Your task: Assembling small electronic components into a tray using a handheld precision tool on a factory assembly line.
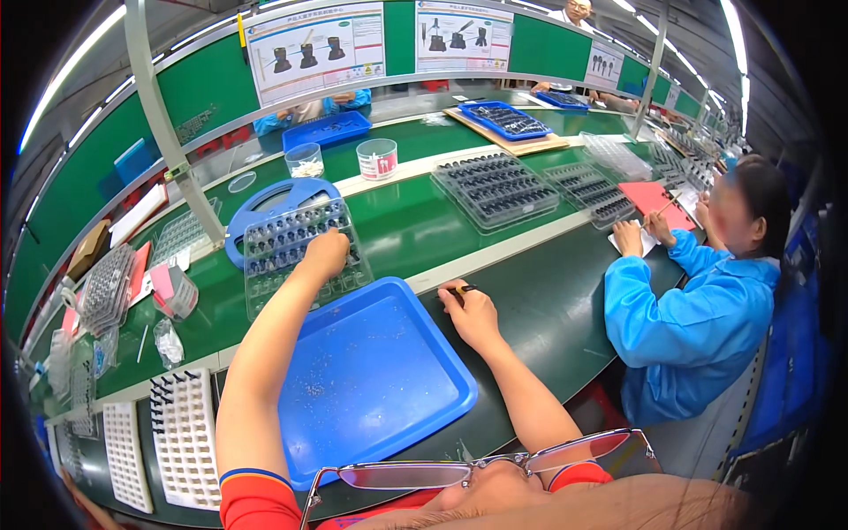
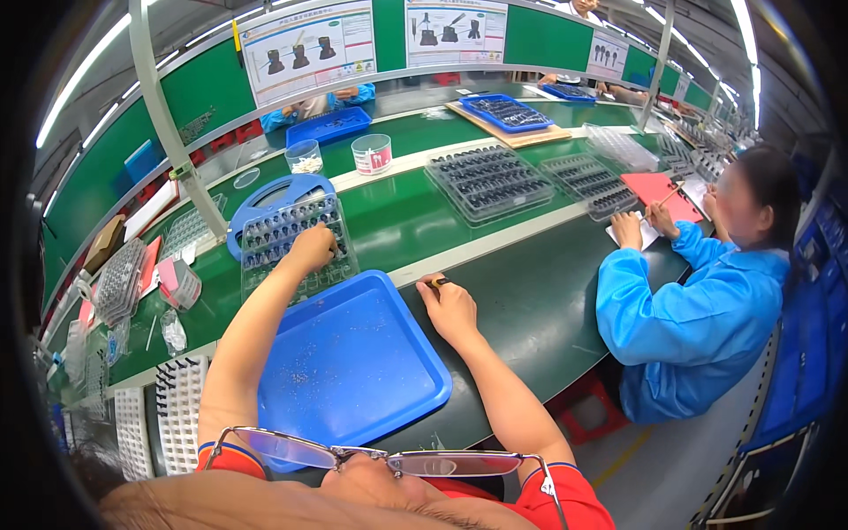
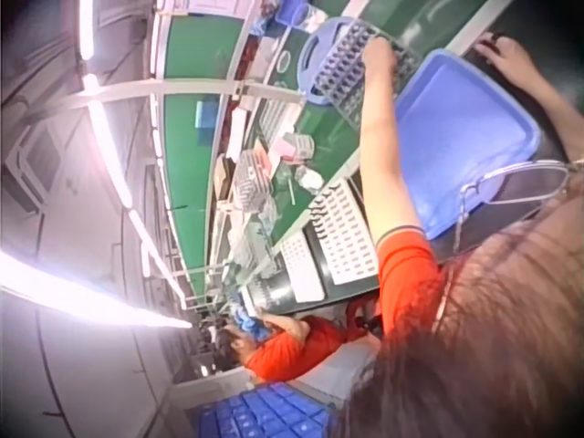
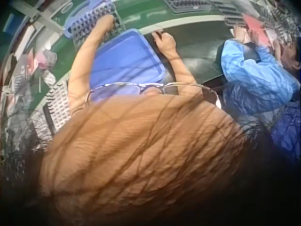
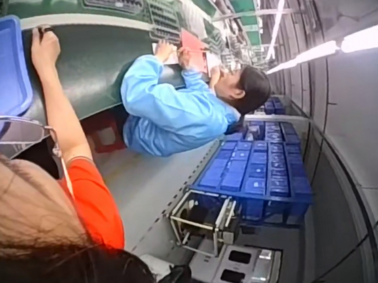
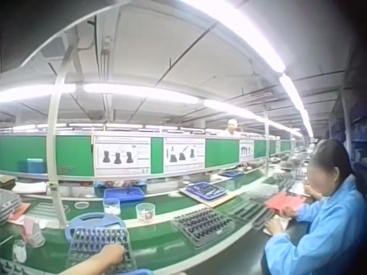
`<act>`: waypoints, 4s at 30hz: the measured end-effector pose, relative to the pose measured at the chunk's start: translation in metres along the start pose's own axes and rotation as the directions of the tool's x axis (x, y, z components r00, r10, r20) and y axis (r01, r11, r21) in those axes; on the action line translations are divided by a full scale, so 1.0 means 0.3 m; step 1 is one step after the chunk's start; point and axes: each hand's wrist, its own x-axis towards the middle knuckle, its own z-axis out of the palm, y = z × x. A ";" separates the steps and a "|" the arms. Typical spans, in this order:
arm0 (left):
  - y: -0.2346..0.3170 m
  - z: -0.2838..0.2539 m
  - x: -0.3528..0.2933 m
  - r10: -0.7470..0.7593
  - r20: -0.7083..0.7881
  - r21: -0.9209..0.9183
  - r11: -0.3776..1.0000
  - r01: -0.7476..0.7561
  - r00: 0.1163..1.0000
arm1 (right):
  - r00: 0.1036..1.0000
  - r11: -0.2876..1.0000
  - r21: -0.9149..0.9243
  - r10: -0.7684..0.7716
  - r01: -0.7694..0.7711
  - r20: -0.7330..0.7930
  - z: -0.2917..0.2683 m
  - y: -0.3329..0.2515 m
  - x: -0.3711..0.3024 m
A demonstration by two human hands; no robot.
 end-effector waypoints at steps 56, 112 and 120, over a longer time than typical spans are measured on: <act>0.141 -0.132 -0.242 -0.194 -0.458 -0.624 0.765 -0.158 0.868 | 0.995 0.994 -0.051 -0.097 0.098 0.007 -0.014 -0.049 -0.032; 0.240 -0.126 -0.956 -0.315 -0.035 -0.926 0.366 0.087 0.949 | 0.726 0.975 0.208 -0.198 0.077 0.659 0.121 -0.338 -0.231; 0.242 -0.123 -0.958 -0.307 -0.050 -0.929 0.364 0.068 0.951 | 0.722 0.981 0.180 -0.172 0.066 0.670 0.119 -0.333 -0.232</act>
